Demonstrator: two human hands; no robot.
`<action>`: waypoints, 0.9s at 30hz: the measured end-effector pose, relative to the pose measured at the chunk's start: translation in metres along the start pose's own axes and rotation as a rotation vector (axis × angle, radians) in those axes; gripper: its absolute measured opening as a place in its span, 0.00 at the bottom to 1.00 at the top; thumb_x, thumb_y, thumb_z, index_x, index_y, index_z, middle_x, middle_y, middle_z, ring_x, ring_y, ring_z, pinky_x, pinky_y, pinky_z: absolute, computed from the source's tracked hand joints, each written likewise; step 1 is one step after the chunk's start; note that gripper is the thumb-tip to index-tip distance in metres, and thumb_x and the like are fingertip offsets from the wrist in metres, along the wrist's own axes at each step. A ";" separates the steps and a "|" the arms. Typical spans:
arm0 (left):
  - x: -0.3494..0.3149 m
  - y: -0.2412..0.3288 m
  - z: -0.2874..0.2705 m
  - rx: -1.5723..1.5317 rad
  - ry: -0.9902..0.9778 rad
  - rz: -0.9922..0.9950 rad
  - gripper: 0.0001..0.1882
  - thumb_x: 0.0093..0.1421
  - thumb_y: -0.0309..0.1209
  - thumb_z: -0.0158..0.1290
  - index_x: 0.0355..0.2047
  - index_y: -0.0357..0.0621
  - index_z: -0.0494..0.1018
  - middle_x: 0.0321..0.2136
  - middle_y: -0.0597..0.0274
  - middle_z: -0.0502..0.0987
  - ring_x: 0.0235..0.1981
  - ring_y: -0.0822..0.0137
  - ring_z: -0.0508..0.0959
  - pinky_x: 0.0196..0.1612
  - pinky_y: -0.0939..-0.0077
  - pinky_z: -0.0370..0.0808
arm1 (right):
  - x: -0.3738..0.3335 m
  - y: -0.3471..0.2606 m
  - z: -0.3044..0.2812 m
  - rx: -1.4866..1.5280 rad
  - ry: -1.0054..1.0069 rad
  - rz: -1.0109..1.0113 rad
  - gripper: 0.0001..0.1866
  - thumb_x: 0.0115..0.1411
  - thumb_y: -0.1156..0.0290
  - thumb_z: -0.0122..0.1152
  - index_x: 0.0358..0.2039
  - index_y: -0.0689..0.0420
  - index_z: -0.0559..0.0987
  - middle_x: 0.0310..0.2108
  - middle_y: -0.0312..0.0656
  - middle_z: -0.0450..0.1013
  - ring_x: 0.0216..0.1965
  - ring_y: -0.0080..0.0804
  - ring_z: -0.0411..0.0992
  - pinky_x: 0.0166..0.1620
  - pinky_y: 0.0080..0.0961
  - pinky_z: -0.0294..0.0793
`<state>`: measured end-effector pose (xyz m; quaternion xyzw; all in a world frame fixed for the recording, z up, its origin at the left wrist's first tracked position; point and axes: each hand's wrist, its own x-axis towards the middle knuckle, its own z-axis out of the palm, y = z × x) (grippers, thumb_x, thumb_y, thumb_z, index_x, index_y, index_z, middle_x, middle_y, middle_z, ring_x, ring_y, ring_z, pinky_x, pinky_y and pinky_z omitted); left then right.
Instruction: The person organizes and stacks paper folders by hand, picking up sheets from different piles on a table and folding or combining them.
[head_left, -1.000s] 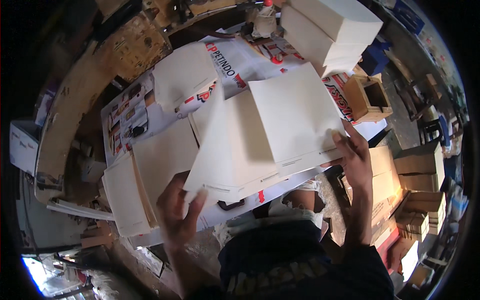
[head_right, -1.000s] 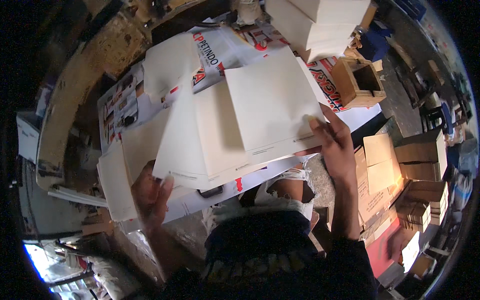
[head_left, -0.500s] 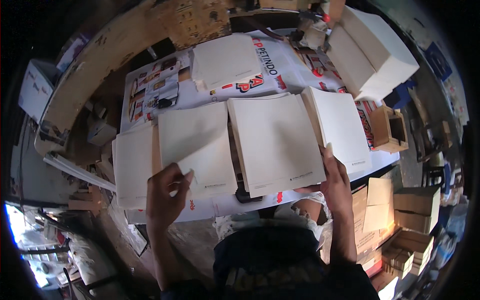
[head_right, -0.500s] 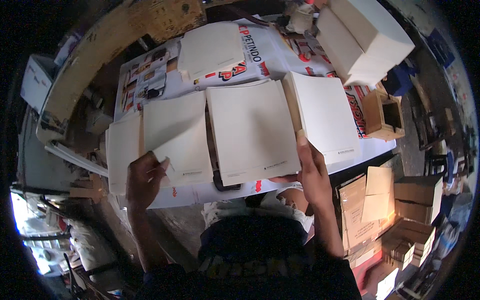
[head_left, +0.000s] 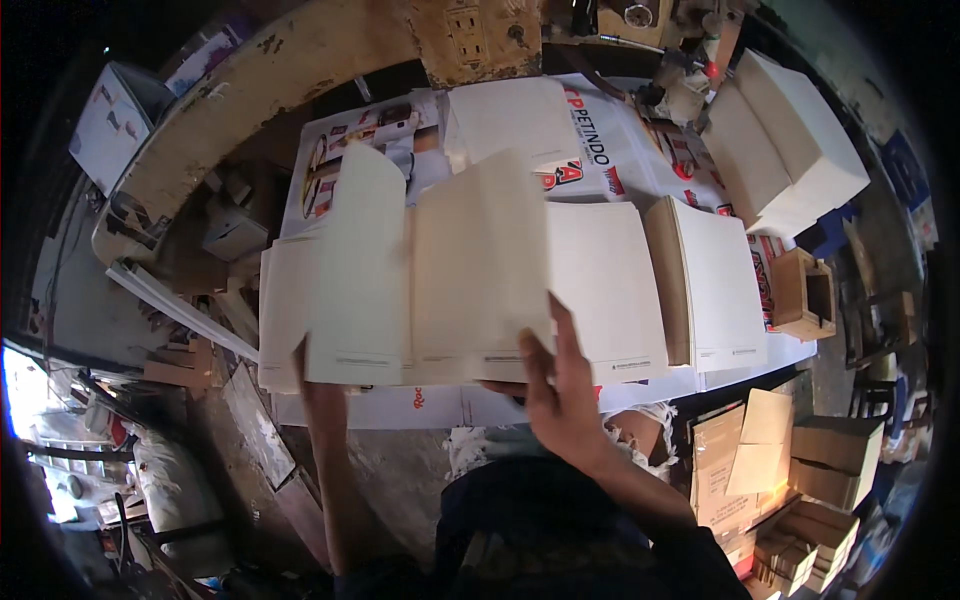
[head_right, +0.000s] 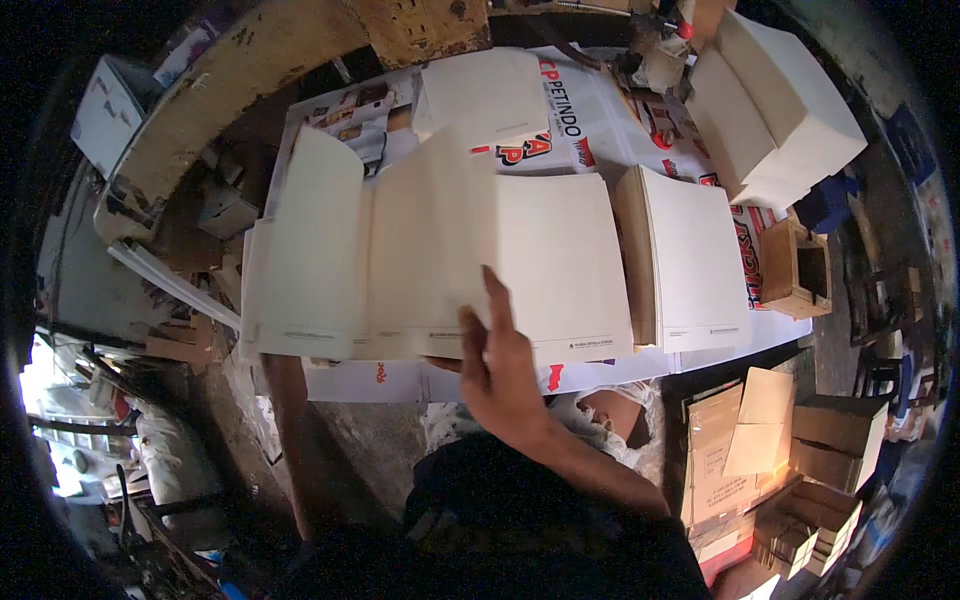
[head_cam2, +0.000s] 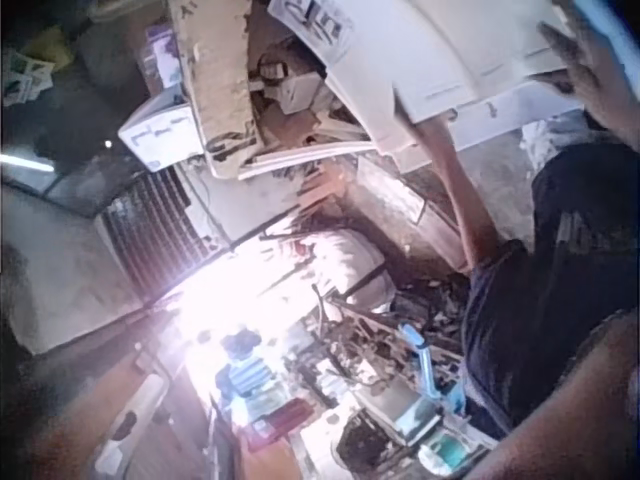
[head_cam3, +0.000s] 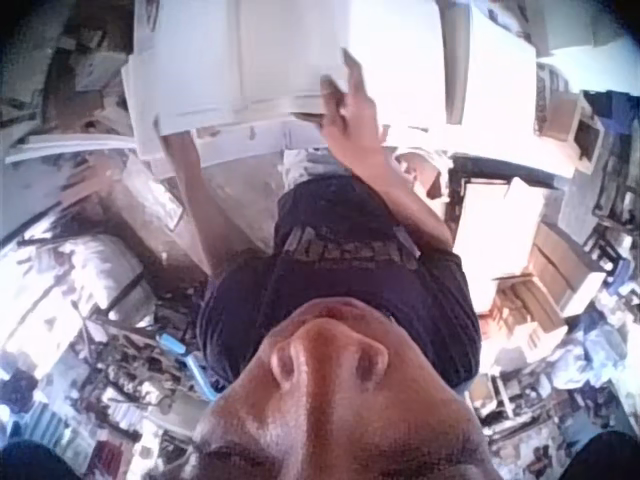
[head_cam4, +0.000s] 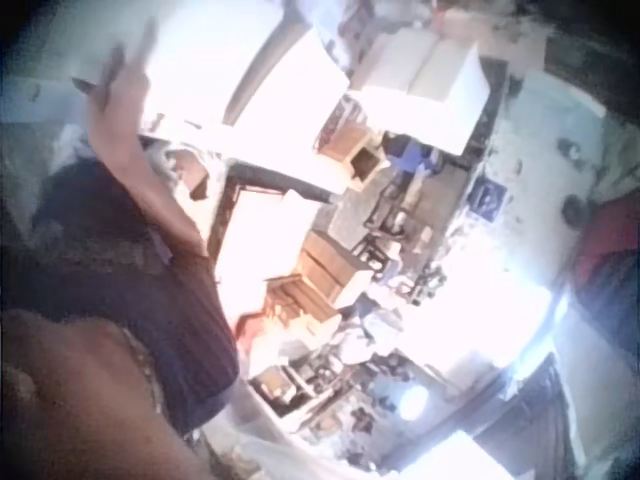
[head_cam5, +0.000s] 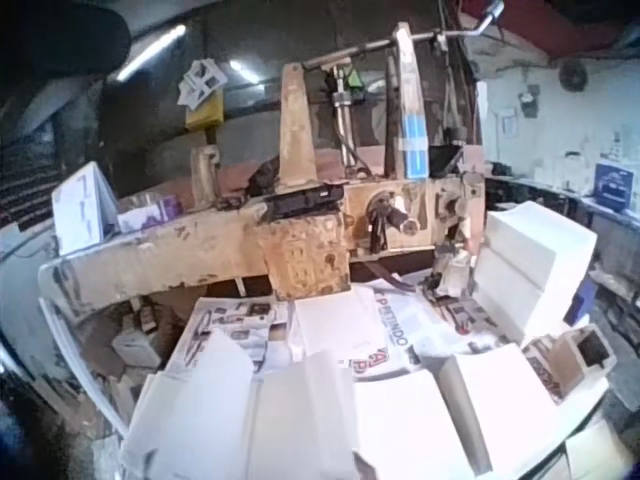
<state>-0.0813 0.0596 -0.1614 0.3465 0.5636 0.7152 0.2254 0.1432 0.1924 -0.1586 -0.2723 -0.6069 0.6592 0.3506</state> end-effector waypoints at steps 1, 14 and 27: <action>0.006 0.000 0.008 0.442 -0.028 -0.003 0.21 0.66 0.33 0.47 0.57 0.38 0.65 0.54 0.46 0.70 0.57 0.55 0.69 0.59 0.60 0.65 | 0.003 0.003 0.005 0.006 -0.028 0.041 0.25 0.68 0.76 0.42 0.64 0.60 0.50 0.55 0.48 0.59 0.54 0.40 0.66 0.44 0.36 0.83; 0.003 0.066 0.041 0.753 0.108 0.266 0.31 0.61 0.32 0.55 0.63 0.39 0.58 0.60 0.49 0.63 0.58 0.58 0.64 0.61 0.62 0.60 | -0.003 -0.011 -0.003 0.197 -0.294 -0.132 0.37 0.59 0.85 0.40 0.67 0.64 0.41 0.54 0.53 0.65 0.51 0.34 0.68 0.52 0.30 0.74; 0.013 0.008 0.239 -0.239 -0.427 -0.095 0.17 0.64 0.28 0.46 0.50 0.31 0.69 0.52 0.45 0.69 0.51 0.57 0.73 0.51 0.67 0.72 | -0.084 -0.042 -0.161 0.015 0.639 0.080 0.23 0.64 0.65 0.57 0.56 0.61 0.69 0.19 0.26 0.67 0.18 0.12 0.63 0.22 0.16 0.60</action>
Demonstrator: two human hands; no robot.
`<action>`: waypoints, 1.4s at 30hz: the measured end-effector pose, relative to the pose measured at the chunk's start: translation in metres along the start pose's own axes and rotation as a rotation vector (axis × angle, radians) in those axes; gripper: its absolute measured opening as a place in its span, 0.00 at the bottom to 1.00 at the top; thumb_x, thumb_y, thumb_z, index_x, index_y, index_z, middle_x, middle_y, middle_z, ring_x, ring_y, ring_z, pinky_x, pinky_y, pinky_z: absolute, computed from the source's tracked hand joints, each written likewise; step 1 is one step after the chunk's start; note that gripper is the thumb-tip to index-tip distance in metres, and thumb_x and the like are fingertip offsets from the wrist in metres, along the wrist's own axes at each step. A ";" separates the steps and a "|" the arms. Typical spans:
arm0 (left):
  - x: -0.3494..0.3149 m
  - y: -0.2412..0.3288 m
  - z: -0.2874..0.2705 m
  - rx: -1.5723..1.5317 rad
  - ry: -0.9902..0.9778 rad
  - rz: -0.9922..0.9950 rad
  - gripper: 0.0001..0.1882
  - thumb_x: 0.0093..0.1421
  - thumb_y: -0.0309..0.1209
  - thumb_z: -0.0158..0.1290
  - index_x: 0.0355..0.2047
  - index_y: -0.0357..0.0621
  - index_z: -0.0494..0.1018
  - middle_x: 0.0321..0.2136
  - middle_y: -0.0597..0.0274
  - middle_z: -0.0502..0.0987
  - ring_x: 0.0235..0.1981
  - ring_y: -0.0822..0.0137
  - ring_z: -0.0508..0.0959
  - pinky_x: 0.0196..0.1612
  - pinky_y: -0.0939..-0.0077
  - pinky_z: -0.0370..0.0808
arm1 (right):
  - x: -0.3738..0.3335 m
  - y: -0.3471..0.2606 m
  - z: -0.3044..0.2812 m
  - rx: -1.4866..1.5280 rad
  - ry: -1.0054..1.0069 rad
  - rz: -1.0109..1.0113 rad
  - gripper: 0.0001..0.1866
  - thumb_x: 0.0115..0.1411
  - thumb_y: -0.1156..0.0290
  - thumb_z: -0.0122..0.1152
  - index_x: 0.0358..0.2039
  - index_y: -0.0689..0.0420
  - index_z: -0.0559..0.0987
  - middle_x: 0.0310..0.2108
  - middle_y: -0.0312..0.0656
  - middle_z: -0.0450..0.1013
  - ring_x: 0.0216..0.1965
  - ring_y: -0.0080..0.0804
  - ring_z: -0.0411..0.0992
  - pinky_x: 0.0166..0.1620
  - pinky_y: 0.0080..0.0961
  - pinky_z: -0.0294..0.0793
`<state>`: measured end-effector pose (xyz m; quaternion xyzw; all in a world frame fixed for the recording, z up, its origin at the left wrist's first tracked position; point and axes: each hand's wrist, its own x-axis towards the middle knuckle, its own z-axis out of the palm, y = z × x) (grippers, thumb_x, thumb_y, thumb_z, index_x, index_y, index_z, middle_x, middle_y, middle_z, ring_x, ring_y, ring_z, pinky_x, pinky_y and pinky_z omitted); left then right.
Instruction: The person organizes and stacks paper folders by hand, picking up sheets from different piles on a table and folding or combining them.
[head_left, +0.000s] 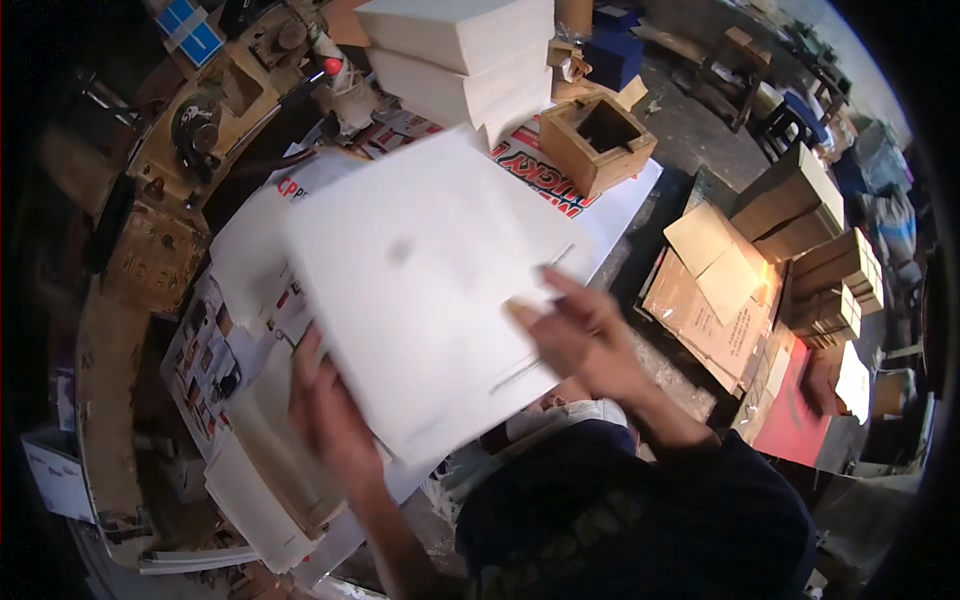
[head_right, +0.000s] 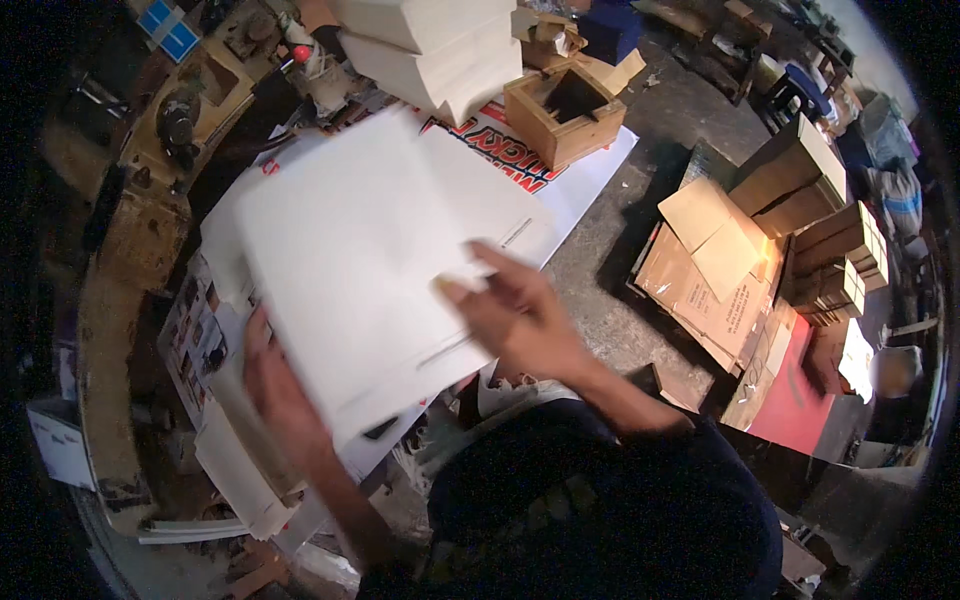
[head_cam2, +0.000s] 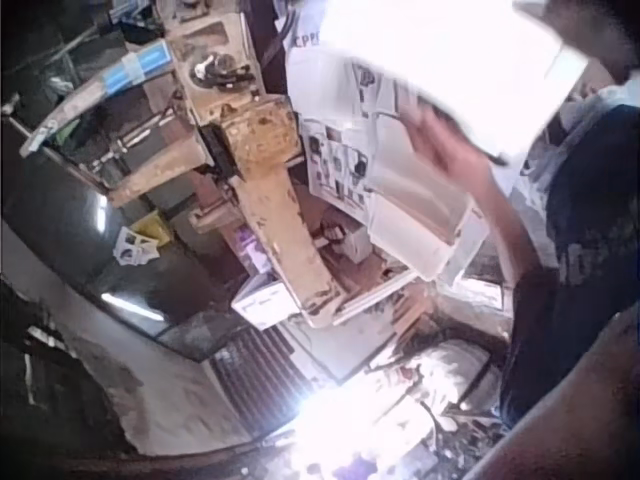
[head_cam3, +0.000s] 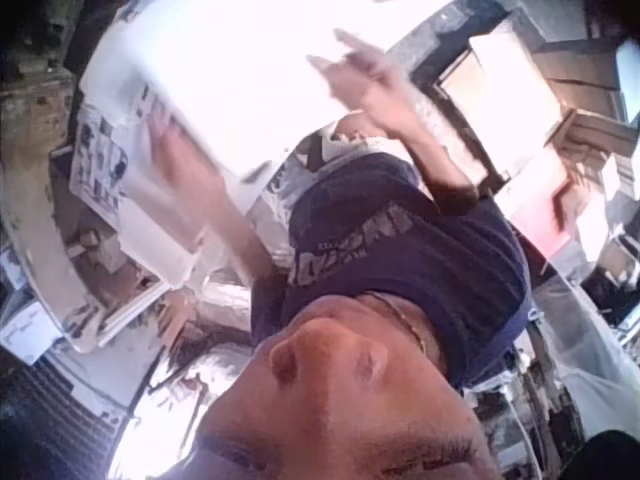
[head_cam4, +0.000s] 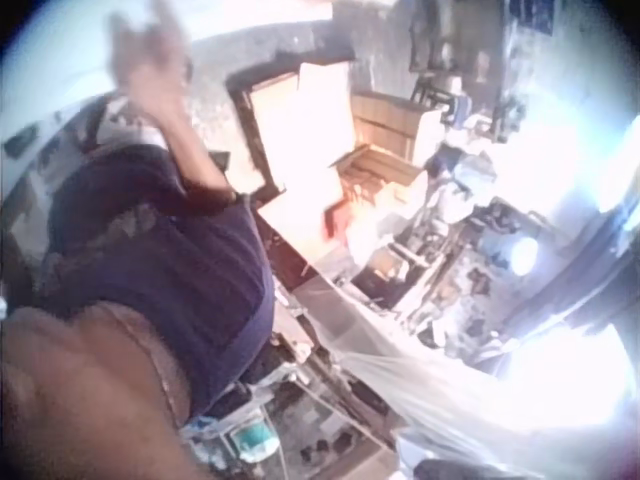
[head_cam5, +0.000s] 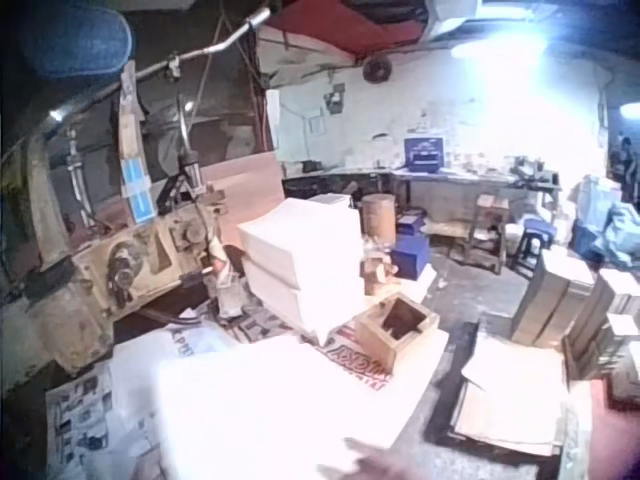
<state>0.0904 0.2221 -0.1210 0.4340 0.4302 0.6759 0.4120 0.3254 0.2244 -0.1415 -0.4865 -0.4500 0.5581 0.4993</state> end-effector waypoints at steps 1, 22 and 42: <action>0.011 -0.001 0.030 0.185 -0.049 -0.029 0.14 0.63 0.29 0.47 0.47 0.33 0.71 0.48 0.49 0.72 0.48 0.60 0.74 0.49 0.69 0.73 | 0.003 -0.002 -0.023 -0.011 0.076 -0.074 0.23 0.64 0.64 0.58 0.56 0.62 0.69 0.21 0.29 0.69 0.21 0.13 0.65 0.24 0.16 0.63; 0.012 -0.017 0.084 0.500 -0.212 0.193 0.08 0.60 0.27 0.56 0.28 0.36 0.69 0.21 0.57 0.74 0.27 0.75 0.76 0.33 0.82 0.70 | 0.046 -0.007 -0.167 -0.220 0.397 -0.057 0.30 0.60 0.63 0.61 0.59 0.63 0.66 0.52 0.49 0.71 0.55 0.35 0.68 0.58 0.27 0.63; -0.022 -0.011 -0.019 1.011 -0.206 -0.238 0.12 0.54 0.30 0.63 0.33 0.32 0.80 0.25 0.57 0.82 0.26 0.76 0.79 0.31 0.80 0.76 | 0.115 0.002 -0.073 -0.395 0.010 0.072 0.27 0.58 0.70 0.61 0.57 0.65 0.68 0.50 0.47 0.71 0.51 0.29 0.69 0.49 0.25 0.72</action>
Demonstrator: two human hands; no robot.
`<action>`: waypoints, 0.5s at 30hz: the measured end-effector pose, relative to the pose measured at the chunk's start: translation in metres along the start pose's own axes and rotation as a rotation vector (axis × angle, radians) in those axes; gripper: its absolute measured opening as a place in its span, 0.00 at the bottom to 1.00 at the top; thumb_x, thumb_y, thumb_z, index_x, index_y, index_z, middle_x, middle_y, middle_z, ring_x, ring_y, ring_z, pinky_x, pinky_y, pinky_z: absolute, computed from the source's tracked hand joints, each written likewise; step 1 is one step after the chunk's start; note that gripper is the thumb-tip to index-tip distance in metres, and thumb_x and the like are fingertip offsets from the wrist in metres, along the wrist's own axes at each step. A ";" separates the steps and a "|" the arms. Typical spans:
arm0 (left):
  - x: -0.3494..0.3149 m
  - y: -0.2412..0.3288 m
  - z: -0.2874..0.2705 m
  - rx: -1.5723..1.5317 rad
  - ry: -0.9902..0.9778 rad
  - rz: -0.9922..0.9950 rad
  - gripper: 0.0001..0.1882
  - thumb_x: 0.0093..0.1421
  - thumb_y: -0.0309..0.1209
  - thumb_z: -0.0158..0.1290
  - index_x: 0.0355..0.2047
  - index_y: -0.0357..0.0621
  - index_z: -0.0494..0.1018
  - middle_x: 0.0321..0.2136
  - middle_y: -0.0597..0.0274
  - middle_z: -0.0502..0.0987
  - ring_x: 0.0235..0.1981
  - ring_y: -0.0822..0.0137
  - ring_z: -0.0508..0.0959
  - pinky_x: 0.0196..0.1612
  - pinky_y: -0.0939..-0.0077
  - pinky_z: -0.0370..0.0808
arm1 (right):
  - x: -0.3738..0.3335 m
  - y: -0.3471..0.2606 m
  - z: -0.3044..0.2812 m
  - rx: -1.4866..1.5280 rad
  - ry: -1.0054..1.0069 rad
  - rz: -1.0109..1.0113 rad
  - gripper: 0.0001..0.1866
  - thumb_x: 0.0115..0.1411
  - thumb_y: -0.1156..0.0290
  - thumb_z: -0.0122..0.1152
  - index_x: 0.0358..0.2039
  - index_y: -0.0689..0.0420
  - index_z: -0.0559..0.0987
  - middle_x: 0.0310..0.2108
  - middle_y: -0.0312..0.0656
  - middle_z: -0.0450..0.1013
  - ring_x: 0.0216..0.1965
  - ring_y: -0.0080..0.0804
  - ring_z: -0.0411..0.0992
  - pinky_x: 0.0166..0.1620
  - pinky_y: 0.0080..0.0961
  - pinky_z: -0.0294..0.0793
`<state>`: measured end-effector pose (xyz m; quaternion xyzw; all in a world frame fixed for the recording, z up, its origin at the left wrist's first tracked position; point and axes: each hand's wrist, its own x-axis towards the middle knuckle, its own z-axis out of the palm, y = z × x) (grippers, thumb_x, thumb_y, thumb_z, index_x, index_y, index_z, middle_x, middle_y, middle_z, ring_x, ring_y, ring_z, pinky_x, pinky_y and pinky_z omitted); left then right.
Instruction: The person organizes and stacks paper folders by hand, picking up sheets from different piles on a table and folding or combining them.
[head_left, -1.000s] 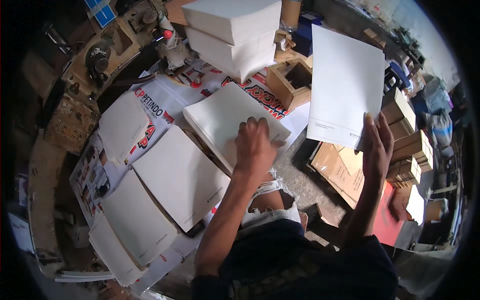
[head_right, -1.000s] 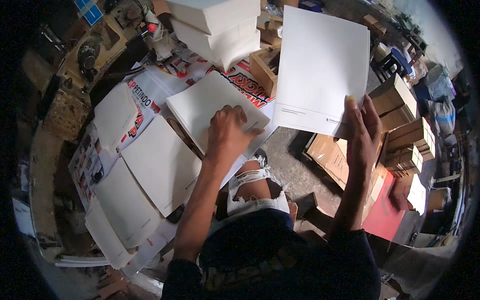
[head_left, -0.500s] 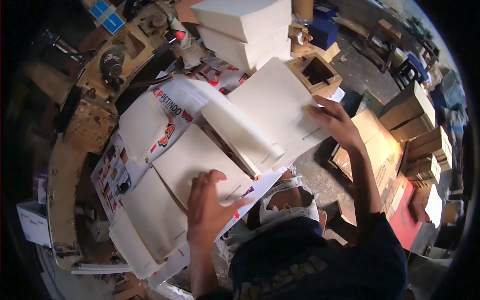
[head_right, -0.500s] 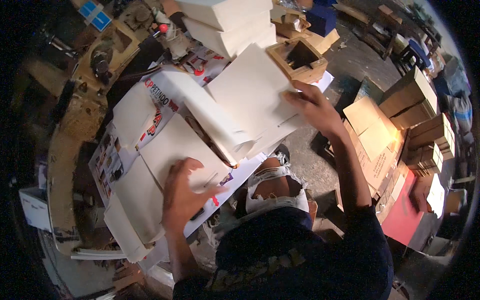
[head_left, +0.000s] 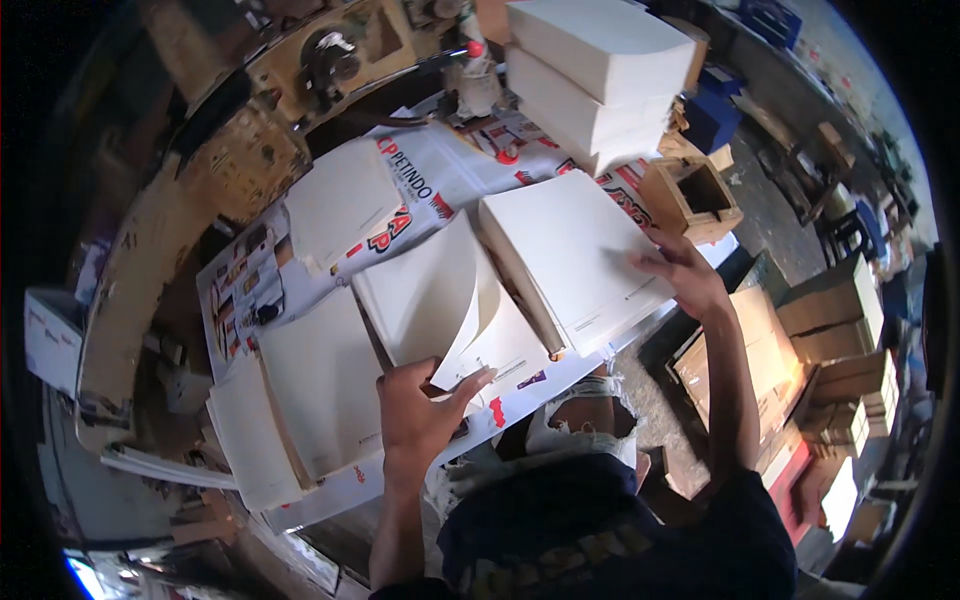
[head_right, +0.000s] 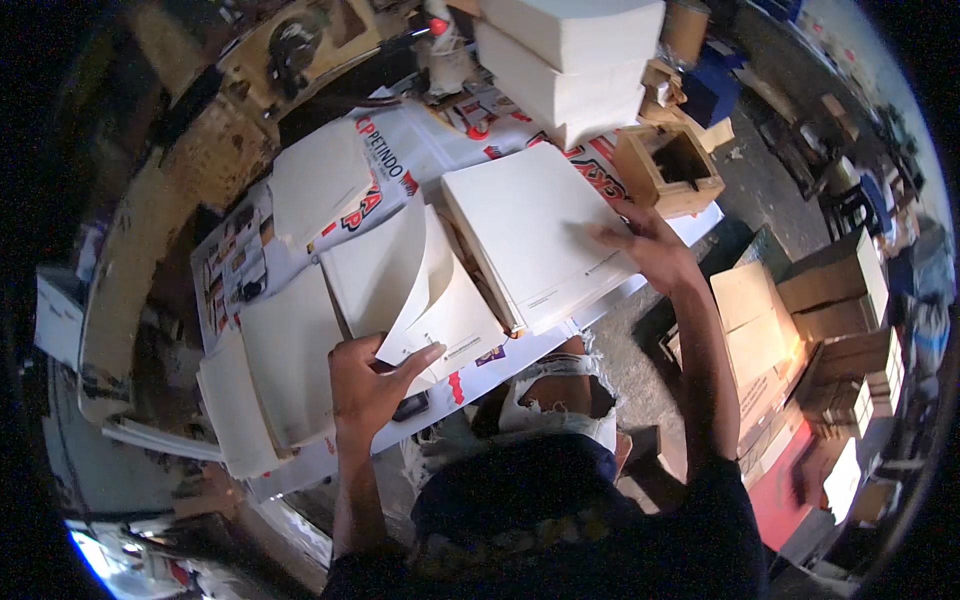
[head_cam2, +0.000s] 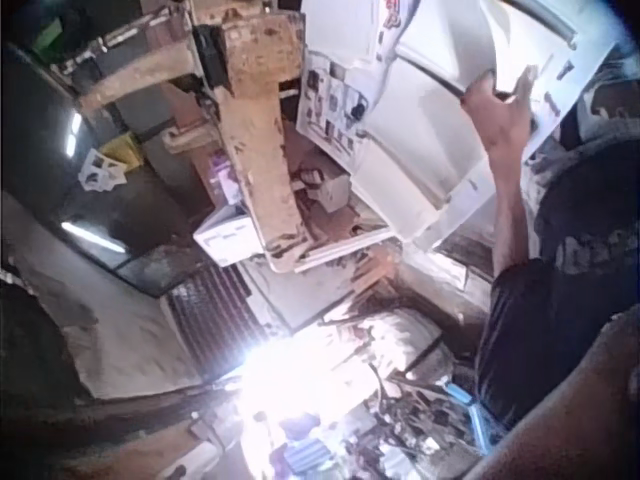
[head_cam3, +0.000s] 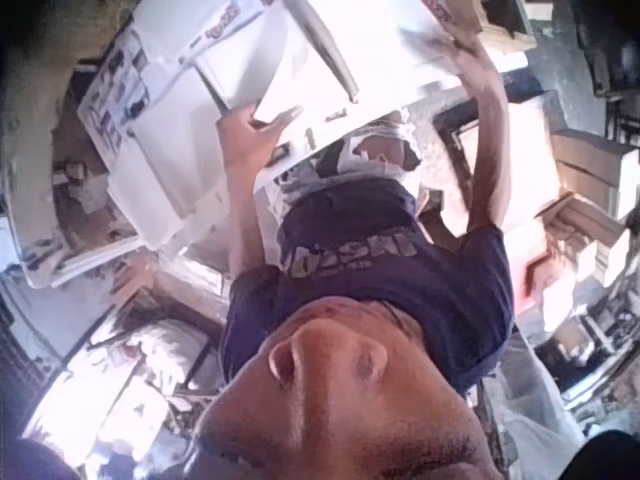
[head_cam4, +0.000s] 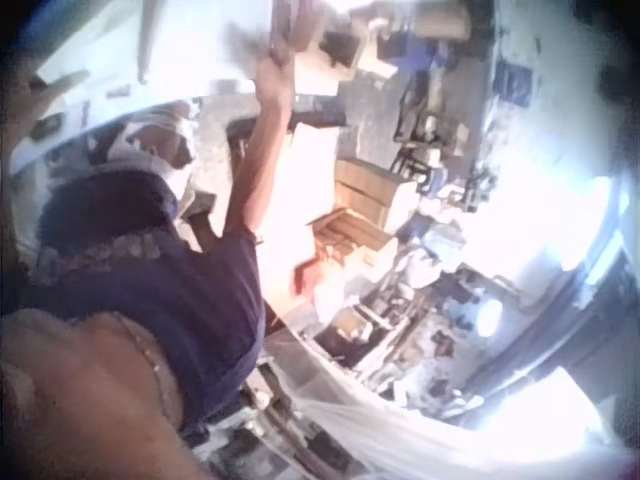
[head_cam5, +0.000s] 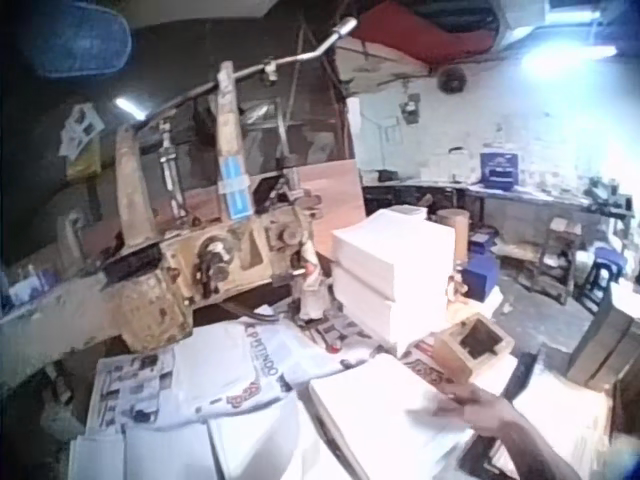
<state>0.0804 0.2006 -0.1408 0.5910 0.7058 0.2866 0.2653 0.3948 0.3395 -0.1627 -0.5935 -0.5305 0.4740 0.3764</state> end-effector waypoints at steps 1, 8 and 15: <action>-0.002 0.005 -0.003 0.043 0.059 0.024 0.13 0.51 0.33 0.66 0.29 0.33 0.81 0.22 0.58 0.82 0.23 0.79 0.77 0.26 0.83 0.71 | 0.003 0.002 -0.001 0.094 -0.060 -0.027 0.28 0.56 0.73 0.62 0.57 0.65 0.69 0.48 0.46 0.73 0.49 0.29 0.70 0.50 0.26 0.70; -0.022 0.000 -0.007 -0.334 0.490 0.023 0.08 0.54 0.27 0.63 0.29 0.33 0.80 0.18 0.59 0.79 0.21 0.82 0.72 0.22 0.79 0.68 | -0.048 -0.035 0.027 0.290 0.037 -0.173 0.26 0.60 0.75 0.57 0.59 0.64 0.67 0.42 0.43 0.74 0.44 0.27 0.72 0.50 0.23 0.69; -0.041 -0.027 -0.063 -0.238 0.204 0.132 0.19 0.53 0.36 0.63 0.39 0.36 0.74 0.38 0.51 0.77 0.39 0.60 0.76 0.41 0.67 0.74 | -0.070 -0.031 0.105 0.016 -0.257 -0.379 0.27 0.65 0.79 0.46 0.64 0.63 0.56 0.58 0.50 0.61 0.58 0.33 0.63 0.61 0.32 0.63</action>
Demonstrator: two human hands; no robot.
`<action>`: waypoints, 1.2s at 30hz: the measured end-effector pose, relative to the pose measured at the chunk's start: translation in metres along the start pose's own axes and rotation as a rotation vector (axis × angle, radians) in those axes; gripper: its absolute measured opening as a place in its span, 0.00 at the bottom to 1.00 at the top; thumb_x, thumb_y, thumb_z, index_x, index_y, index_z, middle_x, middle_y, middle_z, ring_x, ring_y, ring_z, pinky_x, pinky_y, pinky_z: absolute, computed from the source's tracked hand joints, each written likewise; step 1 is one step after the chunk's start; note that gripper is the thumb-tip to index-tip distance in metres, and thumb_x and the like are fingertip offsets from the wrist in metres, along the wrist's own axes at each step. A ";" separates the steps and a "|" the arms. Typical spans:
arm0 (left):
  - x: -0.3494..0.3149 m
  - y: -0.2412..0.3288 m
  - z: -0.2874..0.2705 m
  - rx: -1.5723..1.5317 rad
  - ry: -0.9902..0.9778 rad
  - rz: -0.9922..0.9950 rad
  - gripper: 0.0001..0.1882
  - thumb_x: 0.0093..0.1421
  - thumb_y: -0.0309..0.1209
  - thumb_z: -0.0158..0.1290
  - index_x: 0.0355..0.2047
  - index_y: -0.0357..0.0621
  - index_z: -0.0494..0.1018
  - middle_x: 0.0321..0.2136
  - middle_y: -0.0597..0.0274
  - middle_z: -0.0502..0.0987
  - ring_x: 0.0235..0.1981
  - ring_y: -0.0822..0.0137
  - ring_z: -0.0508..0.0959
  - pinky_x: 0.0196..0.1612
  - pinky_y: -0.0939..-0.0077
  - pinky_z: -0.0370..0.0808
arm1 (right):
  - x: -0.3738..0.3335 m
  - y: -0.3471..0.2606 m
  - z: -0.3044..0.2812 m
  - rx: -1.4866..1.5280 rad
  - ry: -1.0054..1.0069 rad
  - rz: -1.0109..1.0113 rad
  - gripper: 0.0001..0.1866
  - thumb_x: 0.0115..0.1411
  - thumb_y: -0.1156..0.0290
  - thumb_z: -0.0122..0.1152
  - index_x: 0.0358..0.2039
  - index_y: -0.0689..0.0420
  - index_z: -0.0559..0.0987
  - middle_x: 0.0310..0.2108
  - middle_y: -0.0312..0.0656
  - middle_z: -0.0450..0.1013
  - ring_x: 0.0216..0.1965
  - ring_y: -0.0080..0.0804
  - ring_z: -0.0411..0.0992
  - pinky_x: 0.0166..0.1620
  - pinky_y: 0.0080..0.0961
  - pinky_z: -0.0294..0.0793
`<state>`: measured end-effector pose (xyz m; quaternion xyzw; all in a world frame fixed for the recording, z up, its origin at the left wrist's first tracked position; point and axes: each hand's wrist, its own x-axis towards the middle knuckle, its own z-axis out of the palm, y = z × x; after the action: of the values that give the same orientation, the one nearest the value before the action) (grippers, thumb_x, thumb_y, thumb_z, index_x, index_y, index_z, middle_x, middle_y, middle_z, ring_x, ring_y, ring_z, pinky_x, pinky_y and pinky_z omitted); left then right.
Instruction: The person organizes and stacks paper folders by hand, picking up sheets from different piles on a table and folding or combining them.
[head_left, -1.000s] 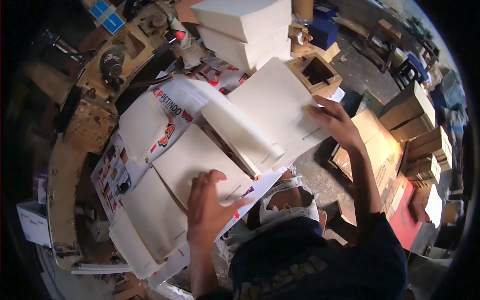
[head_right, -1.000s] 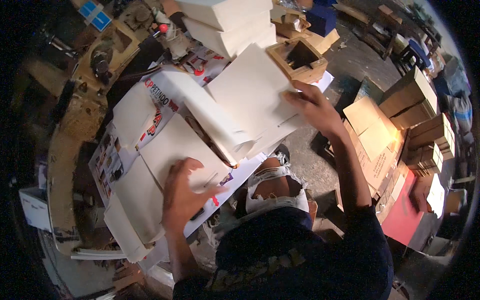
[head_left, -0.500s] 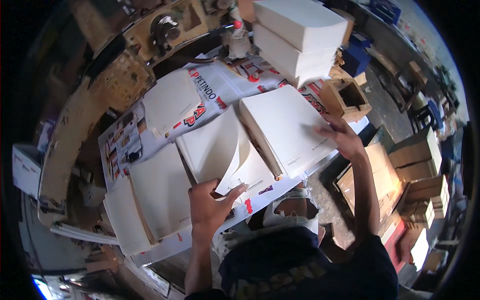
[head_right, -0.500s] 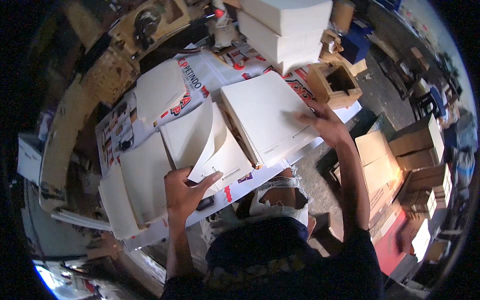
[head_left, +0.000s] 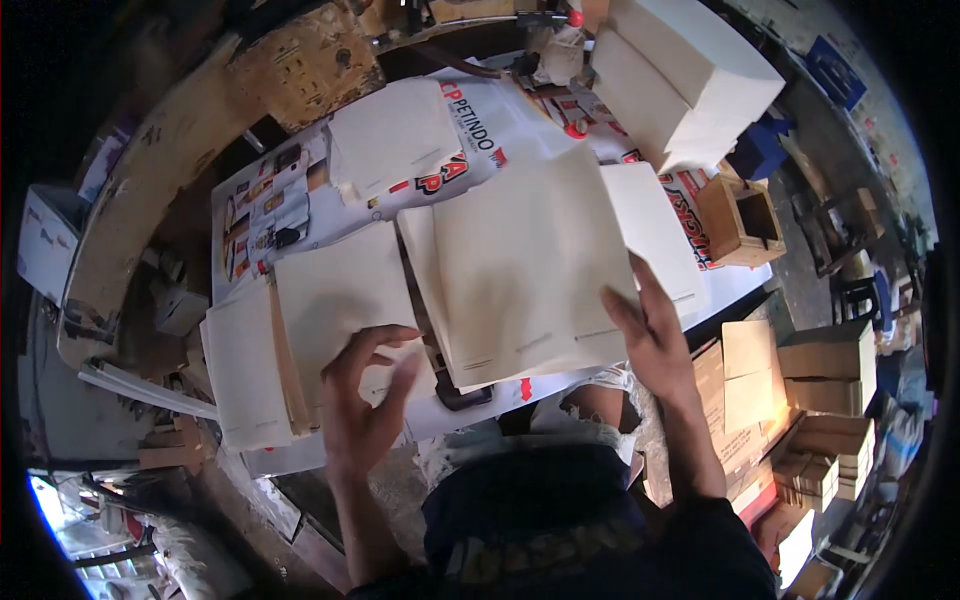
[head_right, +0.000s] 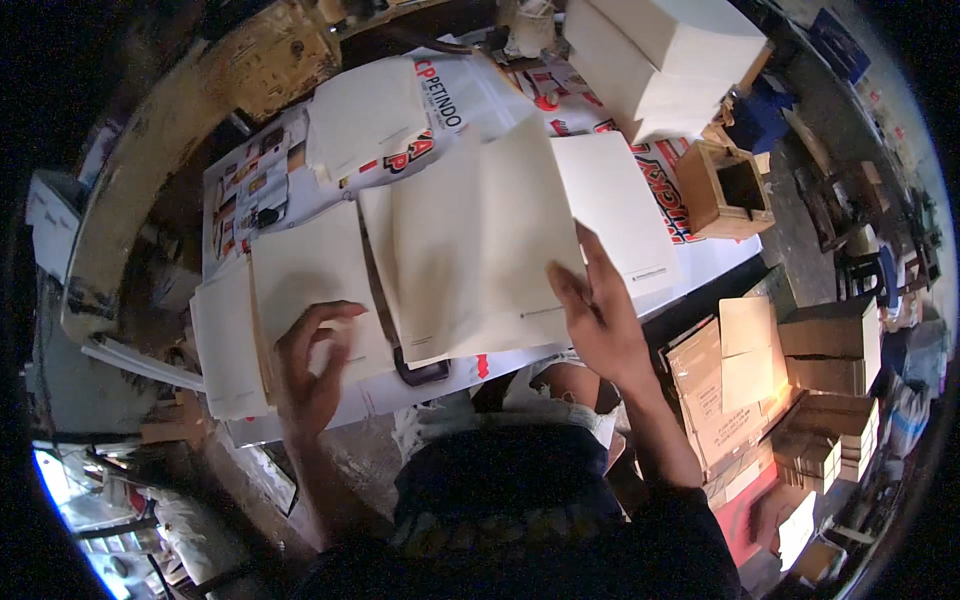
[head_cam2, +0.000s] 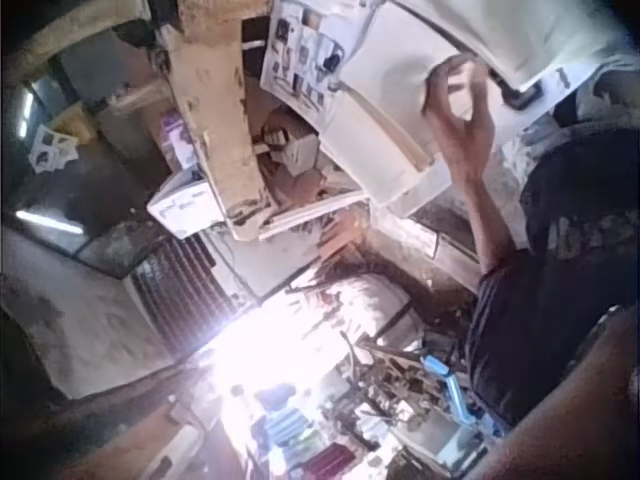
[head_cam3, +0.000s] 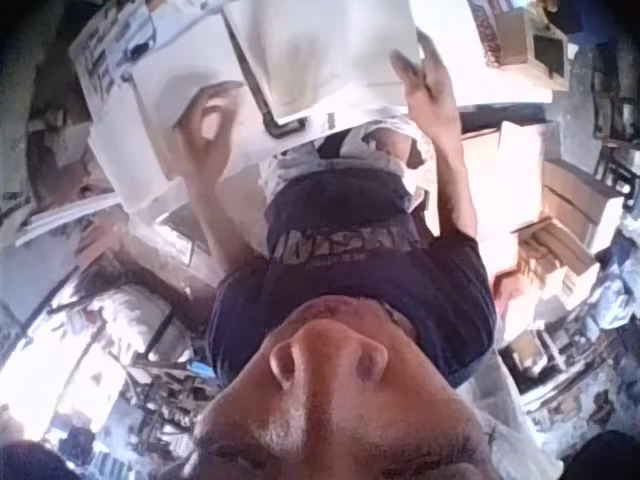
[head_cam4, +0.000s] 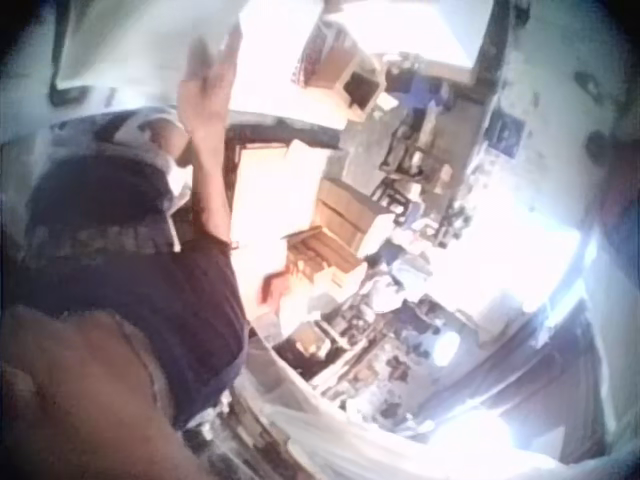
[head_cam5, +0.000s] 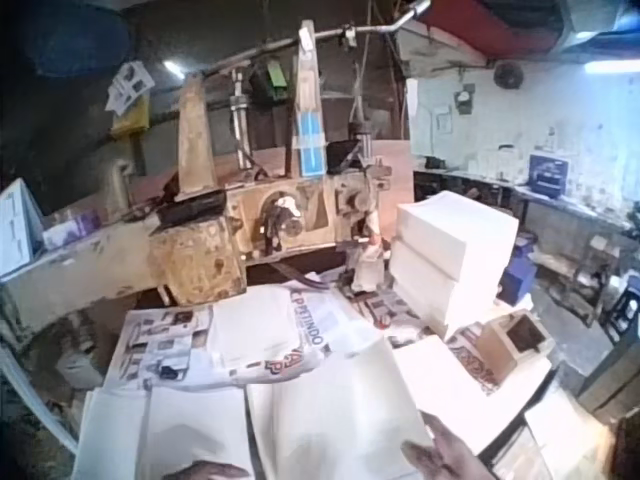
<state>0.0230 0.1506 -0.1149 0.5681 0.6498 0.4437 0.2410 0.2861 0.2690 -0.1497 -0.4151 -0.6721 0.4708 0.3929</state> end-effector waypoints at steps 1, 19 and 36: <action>-0.001 -0.002 -0.007 0.320 -0.047 0.007 0.19 0.51 0.35 0.65 0.39 0.39 0.73 0.38 0.52 0.76 0.38 0.57 0.76 0.40 0.65 0.74 | 0.000 0.004 0.002 0.001 -0.011 -0.004 0.27 0.65 0.79 0.46 0.64 0.63 0.56 0.58 0.50 0.61 0.58 0.33 0.63 0.61 0.32 0.63; -0.032 -0.036 -0.071 0.144 0.304 -0.429 0.14 0.51 0.31 0.66 0.24 0.28 0.77 0.17 0.55 0.79 0.17 0.72 0.78 0.26 0.80 0.77 | -0.004 -0.009 0.036 0.505 0.291 0.189 0.29 0.57 0.78 0.57 0.60 0.65 0.65 0.50 0.49 0.71 0.48 0.29 0.71 0.51 0.25 0.71; -0.050 -0.041 -0.094 0.264 0.484 -0.364 0.15 0.61 0.31 0.53 0.45 0.33 0.73 0.29 0.48 0.80 0.30 0.60 0.81 0.35 0.68 0.74 | -0.007 -0.025 0.204 0.415 -0.436 -0.087 0.29 0.65 0.75 0.49 0.65 0.57 0.55 0.57 0.47 0.63 0.57 0.31 0.62 0.58 0.25 0.60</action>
<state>-0.0635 0.0760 -0.1136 0.3472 0.8309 0.4275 0.0791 0.0963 0.1948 -0.1774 -0.1860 -0.6473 0.6588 0.3352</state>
